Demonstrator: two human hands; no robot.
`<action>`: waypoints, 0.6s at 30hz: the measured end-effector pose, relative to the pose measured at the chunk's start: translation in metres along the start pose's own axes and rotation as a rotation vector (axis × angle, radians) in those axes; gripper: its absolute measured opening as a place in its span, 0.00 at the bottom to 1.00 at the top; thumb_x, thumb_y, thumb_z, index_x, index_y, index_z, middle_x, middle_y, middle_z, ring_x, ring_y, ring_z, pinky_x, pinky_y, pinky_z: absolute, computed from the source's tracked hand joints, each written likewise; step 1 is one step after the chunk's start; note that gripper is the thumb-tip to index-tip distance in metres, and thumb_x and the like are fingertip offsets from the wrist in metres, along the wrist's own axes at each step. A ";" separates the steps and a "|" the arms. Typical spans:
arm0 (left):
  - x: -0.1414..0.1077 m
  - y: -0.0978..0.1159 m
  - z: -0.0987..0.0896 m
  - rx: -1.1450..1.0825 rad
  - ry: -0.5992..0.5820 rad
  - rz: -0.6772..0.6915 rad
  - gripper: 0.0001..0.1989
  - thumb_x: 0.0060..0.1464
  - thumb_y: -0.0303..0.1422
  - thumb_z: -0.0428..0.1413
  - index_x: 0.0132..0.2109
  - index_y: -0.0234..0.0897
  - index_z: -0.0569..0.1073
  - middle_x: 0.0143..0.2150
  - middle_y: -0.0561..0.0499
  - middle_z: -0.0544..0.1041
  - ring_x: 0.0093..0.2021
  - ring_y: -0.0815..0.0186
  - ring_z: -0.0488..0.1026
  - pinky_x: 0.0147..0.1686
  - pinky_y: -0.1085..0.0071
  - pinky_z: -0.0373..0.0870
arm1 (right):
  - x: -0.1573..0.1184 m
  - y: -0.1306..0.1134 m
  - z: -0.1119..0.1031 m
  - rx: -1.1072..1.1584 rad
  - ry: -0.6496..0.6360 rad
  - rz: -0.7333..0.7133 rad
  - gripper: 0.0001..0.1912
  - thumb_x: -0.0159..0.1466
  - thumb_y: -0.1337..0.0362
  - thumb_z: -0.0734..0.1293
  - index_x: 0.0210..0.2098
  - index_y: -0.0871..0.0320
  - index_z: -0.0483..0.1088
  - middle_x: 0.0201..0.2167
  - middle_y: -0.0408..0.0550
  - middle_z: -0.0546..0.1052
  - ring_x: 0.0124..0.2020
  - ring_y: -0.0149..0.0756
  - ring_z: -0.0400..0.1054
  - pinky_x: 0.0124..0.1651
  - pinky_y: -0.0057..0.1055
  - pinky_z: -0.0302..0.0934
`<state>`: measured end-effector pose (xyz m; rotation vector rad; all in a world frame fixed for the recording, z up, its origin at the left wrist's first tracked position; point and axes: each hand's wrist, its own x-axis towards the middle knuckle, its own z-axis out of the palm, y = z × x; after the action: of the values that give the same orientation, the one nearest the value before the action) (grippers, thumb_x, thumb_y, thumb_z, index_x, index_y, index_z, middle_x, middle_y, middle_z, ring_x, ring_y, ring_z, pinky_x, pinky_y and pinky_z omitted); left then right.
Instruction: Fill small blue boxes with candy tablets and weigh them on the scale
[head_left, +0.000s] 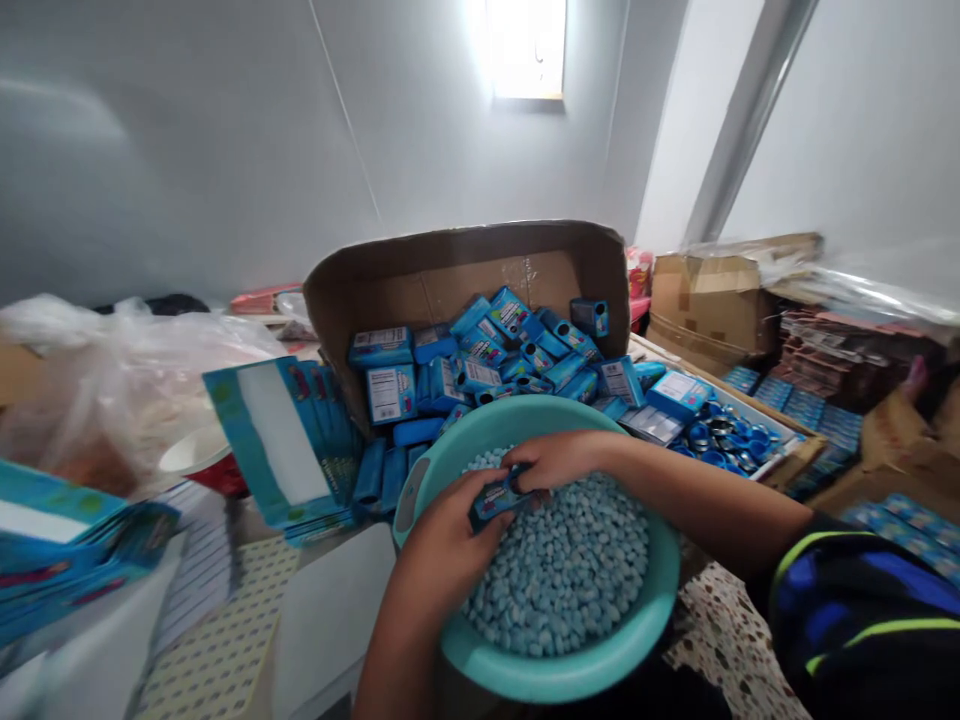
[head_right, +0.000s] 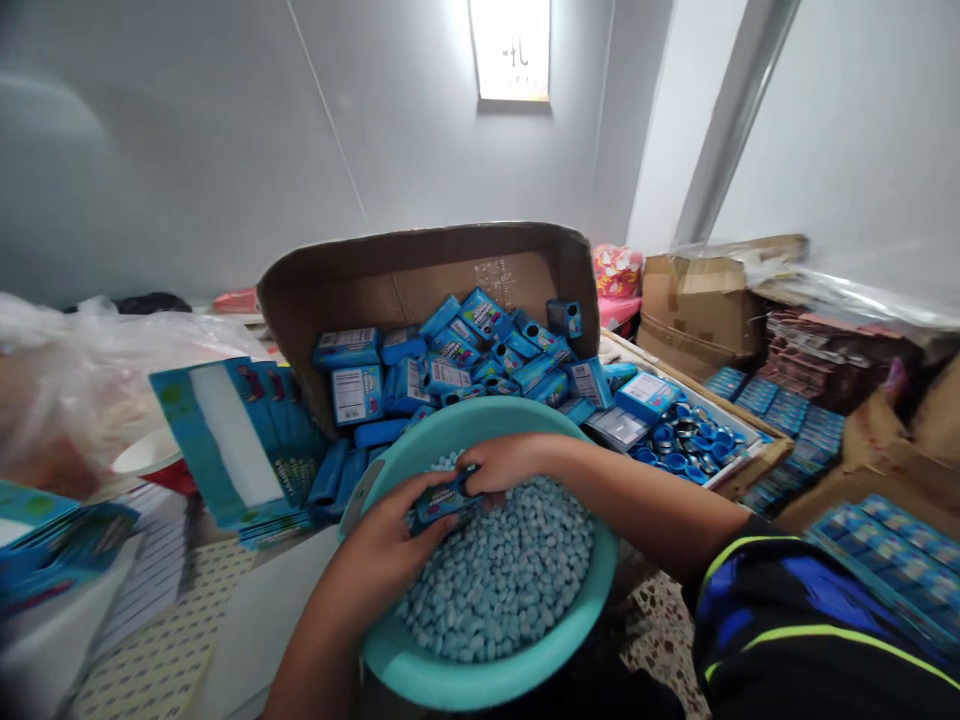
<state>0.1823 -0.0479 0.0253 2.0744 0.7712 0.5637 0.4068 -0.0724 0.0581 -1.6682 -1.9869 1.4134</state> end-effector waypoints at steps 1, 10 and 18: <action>0.001 -0.001 0.000 0.002 -0.002 -0.001 0.21 0.62 0.38 0.60 0.61 0.44 0.79 0.63 0.46 0.78 0.65 0.51 0.73 0.70 0.50 0.66 | 0.001 -0.001 0.000 -0.012 0.017 -0.002 0.07 0.67 0.73 0.65 0.43 0.58 0.70 0.29 0.40 0.76 0.30 0.35 0.74 0.36 0.30 0.66; 0.006 -0.002 -0.001 -0.016 0.007 -0.021 0.23 0.58 0.42 0.61 0.59 0.42 0.80 0.62 0.44 0.79 0.65 0.48 0.74 0.70 0.48 0.66 | 0.007 -0.001 0.003 -0.065 0.079 0.024 0.04 0.66 0.69 0.68 0.39 0.54 0.70 0.22 0.38 0.74 0.29 0.40 0.74 0.34 0.31 0.64; 0.008 -0.005 -0.001 -0.030 0.014 -0.005 0.23 0.58 0.45 0.61 0.58 0.43 0.81 0.61 0.44 0.80 0.65 0.47 0.75 0.70 0.49 0.68 | 0.016 0.012 0.003 -0.194 0.150 -0.009 0.05 0.67 0.63 0.69 0.41 0.56 0.75 0.27 0.42 0.78 0.34 0.41 0.75 0.35 0.31 0.62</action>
<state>0.1855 -0.0397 0.0229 2.0423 0.7710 0.5842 0.4069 -0.0620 0.0410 -1.7825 -2.0990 1.0858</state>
